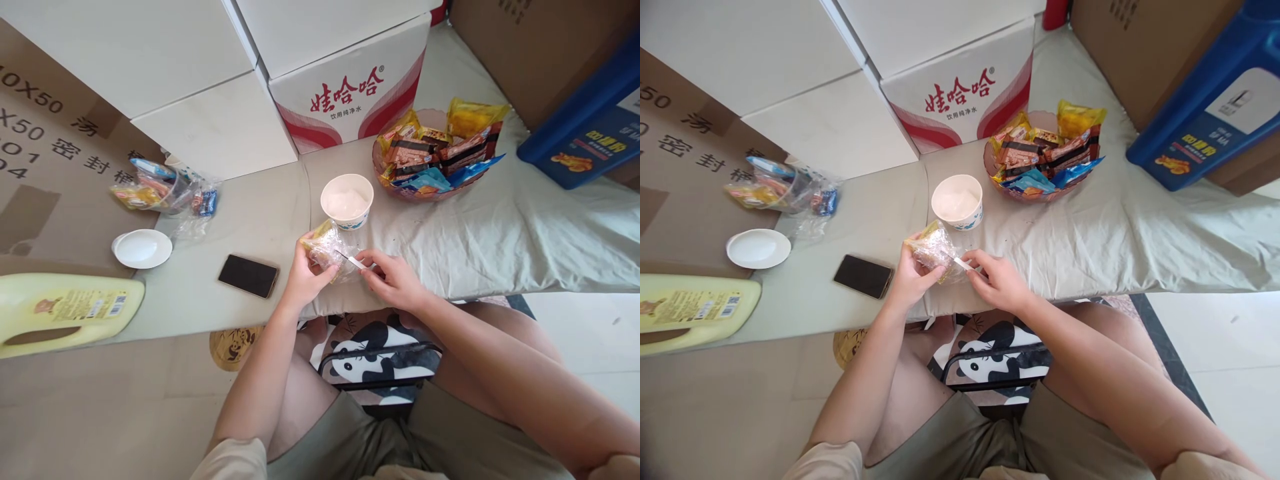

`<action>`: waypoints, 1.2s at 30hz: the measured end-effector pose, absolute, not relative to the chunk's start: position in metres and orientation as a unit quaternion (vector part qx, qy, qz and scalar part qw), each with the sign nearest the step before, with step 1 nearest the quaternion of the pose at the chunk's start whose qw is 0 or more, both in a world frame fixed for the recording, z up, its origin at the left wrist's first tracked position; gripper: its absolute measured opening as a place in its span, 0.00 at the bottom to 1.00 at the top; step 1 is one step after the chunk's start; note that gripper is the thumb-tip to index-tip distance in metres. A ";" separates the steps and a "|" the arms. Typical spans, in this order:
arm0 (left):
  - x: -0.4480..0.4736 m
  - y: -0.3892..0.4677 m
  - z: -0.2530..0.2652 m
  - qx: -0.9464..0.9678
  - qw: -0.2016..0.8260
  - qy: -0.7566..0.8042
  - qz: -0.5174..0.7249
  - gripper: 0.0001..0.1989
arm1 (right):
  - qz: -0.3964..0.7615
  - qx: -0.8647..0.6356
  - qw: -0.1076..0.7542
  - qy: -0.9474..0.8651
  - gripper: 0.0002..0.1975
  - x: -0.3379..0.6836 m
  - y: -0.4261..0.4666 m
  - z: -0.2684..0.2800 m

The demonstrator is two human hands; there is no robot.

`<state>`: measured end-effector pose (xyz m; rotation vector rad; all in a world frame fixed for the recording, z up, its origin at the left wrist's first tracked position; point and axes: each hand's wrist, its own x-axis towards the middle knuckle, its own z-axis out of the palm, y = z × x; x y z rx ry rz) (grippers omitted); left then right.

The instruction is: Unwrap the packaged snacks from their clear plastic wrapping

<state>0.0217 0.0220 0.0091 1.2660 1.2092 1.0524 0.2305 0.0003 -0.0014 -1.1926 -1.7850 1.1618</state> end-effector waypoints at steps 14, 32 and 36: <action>0.019 0.022 0.014 0.472 0.526 0.489 0.511 0.38 | 0.423 -0.459 0.336 -0.705 0.12 0.229 0.003 -0.002; 0.020 0.024 0.018 0.360 0.634 0.437 0.527 0.40 | 0.105 -0.641 0.250 -0.718 0.12 0.267 0.022 -0.010; 0.024 0.020 0.019 0.384 0.660 0.434 0.478 0.54 | 0.047 -0.645 0.274 -0.712 0.11 0.270 0.020 -0.011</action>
